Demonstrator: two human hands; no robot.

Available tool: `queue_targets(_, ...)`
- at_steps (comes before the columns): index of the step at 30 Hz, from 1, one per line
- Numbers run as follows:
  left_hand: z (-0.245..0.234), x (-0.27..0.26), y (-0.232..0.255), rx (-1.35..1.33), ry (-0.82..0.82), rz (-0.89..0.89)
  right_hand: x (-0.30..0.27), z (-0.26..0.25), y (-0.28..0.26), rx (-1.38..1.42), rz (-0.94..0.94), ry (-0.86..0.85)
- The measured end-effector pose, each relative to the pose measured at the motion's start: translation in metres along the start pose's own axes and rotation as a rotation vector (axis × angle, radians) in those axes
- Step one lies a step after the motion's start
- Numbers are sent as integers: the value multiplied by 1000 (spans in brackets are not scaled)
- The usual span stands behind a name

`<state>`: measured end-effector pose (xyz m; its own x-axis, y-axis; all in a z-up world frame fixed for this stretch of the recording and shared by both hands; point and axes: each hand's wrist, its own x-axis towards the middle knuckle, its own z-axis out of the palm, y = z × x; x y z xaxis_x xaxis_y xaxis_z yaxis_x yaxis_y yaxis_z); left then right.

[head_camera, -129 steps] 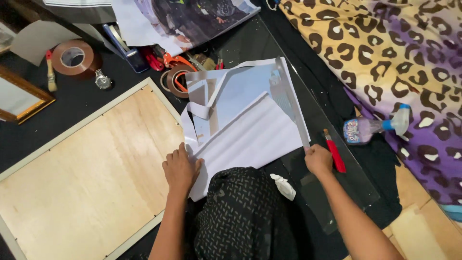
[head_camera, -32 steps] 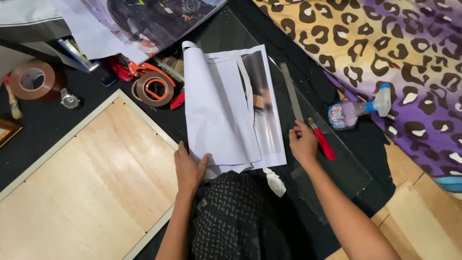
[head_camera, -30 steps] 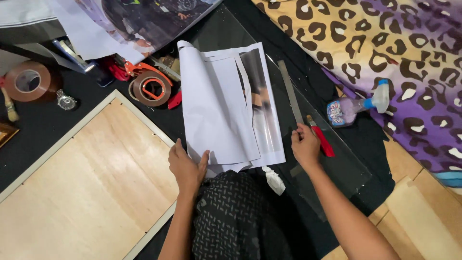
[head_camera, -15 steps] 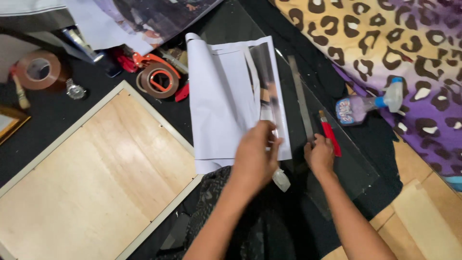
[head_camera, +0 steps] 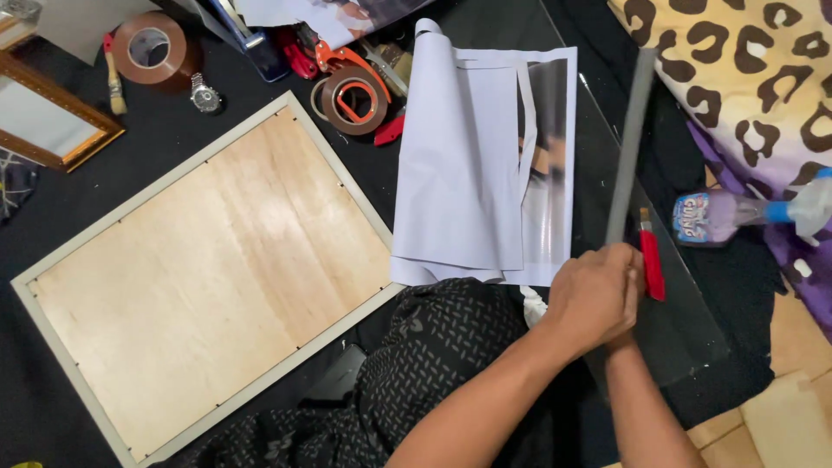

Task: Trimming a large printed paper using a metal ruler and a utility knife

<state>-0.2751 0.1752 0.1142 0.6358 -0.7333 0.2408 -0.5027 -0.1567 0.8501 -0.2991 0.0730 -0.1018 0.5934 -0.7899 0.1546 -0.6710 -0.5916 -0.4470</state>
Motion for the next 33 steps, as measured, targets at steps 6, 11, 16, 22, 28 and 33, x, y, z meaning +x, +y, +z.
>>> queue_targets(6, 6, 12, -7, 109, 100, -38, 22, -15, 14, -68, 128, 172)
queue_targets(11, -40, 21, 31, -26, 88, -151, 30, -23, 20, -99, 224, 296)
queue_targets(16, -12, 13, 4, -1, 45, -244, 50, -17, 73, -204, 369, 343)
queue_targets(22, -9, 15, -5, 19, -290, -368, 33, -55, 104, -290, 168, 319)
queue_targets(28, -76, 55, -14, 178, -397, -293, 9, -62, 89, -195, -49, 352)
queue_targets(33, -102, 98, -61, 343, -299, -61, 6, -73, 45, -102, -37, 271)
